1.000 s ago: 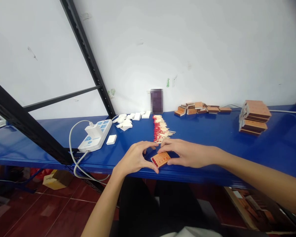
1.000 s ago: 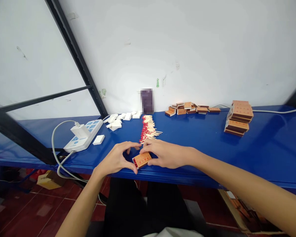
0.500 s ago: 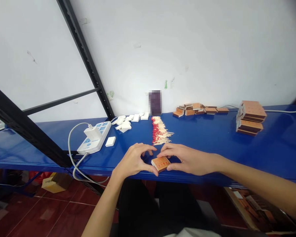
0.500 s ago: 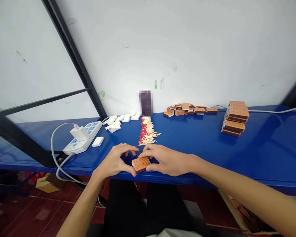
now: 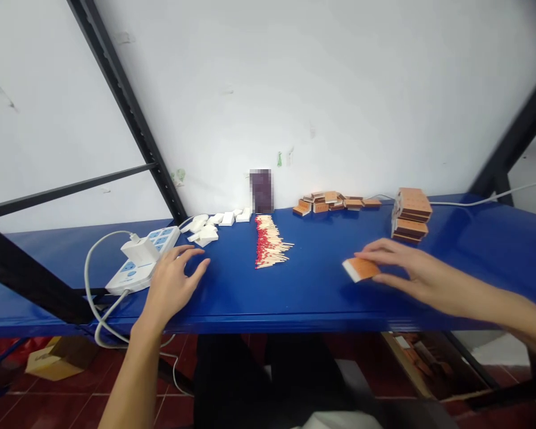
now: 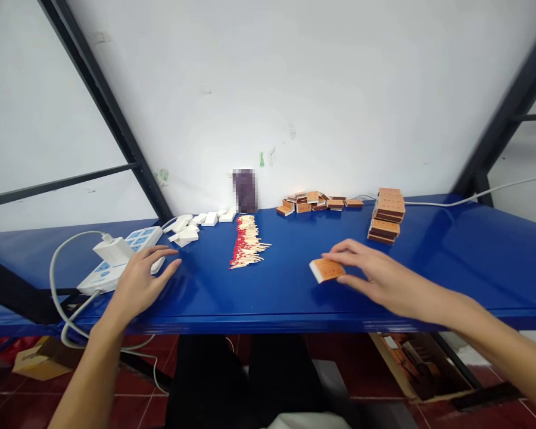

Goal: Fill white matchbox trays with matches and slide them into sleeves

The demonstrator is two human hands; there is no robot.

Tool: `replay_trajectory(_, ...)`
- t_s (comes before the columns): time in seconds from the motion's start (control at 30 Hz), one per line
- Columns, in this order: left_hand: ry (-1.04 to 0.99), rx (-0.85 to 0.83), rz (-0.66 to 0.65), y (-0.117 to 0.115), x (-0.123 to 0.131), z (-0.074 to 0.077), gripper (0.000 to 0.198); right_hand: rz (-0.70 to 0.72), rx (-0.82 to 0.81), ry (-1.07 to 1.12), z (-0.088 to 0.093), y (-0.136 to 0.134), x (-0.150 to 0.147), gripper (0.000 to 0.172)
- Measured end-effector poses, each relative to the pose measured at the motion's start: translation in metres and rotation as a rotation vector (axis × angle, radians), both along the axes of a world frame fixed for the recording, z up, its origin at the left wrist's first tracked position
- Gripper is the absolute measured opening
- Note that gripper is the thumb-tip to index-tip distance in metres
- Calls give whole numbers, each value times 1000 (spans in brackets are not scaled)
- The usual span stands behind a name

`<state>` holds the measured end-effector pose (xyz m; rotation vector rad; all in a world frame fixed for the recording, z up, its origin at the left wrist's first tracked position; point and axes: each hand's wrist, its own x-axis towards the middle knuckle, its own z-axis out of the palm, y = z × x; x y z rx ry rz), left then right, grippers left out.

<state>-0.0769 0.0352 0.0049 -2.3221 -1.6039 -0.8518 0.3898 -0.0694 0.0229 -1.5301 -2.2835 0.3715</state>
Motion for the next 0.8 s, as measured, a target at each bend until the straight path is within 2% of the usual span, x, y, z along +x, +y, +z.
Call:
replay_trajectory(0.13, 23, -118, 47, 3, -13, -2, 50, -204, 198, -74, 2, 7, 58, 39)
replay_trajectory(0.27, 72, -196, 62, 7, -21, -8, 61, -444, 328, -249, 8, 14, 89, 44)
replay_trajectory(0.33, 100, -230, 41, 8, -23, -9, 64, -510, 367, -312, 9, 16, 93, 43)
replay_trajectory(0.43, 119, -265, 0, 7, -24, -8, 64, -536, 397, -361, 6, 18, 94, 38)
replay_trajectory(0.6, 22, -328, -113, -5, -16, 2, 58, -552, 435, -424, -4, 29, 97, 41)
replay_trajectory(0.7, -50, -389, -181, -12, -6, 8, 52, -580, 542, -403, -11, 34, 100, 37)
replay_trajectory(0.8, -92, -375, -257, -13, 3, 8, 47, -615, 676, -385, -14, 33, 95, 34)
